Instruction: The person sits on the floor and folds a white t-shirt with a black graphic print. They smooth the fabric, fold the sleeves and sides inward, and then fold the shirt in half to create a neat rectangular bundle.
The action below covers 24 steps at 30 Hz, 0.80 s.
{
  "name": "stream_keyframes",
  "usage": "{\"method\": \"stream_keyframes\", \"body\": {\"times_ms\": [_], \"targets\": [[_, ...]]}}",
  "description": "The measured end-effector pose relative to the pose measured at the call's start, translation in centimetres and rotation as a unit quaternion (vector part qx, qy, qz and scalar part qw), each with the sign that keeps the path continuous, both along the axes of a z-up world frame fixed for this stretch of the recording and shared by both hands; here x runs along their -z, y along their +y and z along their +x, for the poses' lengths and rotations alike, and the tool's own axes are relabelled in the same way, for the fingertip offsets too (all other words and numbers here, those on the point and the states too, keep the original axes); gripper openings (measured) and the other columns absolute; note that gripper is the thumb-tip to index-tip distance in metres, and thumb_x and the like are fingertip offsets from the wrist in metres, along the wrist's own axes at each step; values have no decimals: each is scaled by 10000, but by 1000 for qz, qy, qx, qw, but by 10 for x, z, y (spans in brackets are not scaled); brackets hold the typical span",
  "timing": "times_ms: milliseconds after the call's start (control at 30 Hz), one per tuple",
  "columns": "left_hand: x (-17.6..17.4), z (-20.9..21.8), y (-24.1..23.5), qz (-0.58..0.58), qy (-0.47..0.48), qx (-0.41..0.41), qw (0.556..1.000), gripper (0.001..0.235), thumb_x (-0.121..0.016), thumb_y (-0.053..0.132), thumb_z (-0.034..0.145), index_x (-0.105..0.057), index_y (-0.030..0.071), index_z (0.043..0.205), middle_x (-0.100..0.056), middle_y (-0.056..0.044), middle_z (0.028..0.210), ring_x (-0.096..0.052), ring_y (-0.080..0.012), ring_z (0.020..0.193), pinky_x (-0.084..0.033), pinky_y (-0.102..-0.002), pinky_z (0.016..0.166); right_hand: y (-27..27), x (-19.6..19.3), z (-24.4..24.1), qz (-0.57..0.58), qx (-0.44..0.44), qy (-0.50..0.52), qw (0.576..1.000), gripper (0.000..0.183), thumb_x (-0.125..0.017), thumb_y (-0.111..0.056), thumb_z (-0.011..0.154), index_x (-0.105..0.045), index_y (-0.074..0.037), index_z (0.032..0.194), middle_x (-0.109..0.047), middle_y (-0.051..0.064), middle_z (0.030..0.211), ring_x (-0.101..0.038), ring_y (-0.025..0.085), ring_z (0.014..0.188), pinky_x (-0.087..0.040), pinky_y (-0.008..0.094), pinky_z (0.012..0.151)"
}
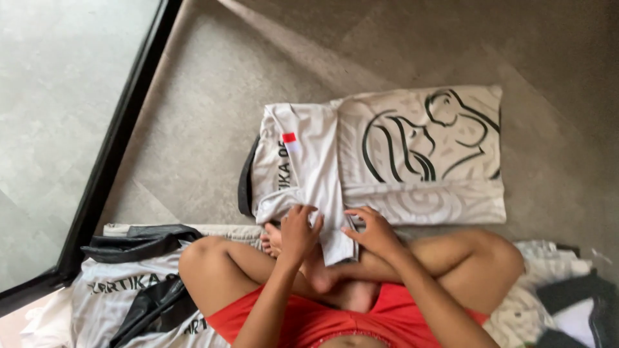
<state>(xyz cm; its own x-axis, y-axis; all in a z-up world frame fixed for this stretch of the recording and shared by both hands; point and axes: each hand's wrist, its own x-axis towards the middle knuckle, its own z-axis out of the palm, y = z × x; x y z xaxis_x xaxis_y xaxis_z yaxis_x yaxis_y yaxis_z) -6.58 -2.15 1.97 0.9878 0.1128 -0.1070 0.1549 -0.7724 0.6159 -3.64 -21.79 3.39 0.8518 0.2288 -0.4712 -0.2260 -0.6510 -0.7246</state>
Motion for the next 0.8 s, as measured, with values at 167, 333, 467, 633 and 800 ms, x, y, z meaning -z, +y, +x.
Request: {"method": "stream_keyframes", "body": {"times_ms": [167,333,467,633,800], "targets": [[-9,-57,-24,101,222,111,963,397,-476,496,865,-595,157,1034,-554,-80,1081,-499,-260,1074,-294,-424,957,-2,-58,-40,-141,-169,70,973,479,-609,-420,797,-539,-266,1246,-506,39,1282,-470,256,1199,-297,460,999],[-5,-68,-30,-7,116,93,989,238,-578,349,825,-560,151,956,-602,-94,940,-583,-295,947,-382,-438,879,-7,-13,-62,-9,-102,-35,994,222,-655,-200,742,-628,-154,957,-582,67,1173,-536,305,1122,-369,425,978],[-39,-68,-36,-125,87,40,988,194,-616,298,796,-550,174,930,-646,-67,830,-630,-305,858,-459,-421,807,-12,-29,-69,87,-39,-68,993,232,-704,-95,638,-515,-130,767,-619,65,1110,-558,297,1093,-378,396,960],[-48,-81,-30,-210,-48,65,974,174,-640,112,728,-557,131,881,-573,-82,818,-603,-310,838,-468,-384,778,-18,-65,-80,41,-30,-38,998,455,-726,-151,657,-531,-216,1063,-630,-1,1068,-545,190,1115,-227,385,1049],[-41,-93,-24,-228,-43,85,969,203,-616,85,771,-576,149,960,-554,-66,946,-599,-289,897,-494,-352,745,-20,-47,-91,57,-30,-56,996,423,-660,-91,719,-586,-123,1135,-592,116,1103,-550,292,1092,-406,423,963]]}}
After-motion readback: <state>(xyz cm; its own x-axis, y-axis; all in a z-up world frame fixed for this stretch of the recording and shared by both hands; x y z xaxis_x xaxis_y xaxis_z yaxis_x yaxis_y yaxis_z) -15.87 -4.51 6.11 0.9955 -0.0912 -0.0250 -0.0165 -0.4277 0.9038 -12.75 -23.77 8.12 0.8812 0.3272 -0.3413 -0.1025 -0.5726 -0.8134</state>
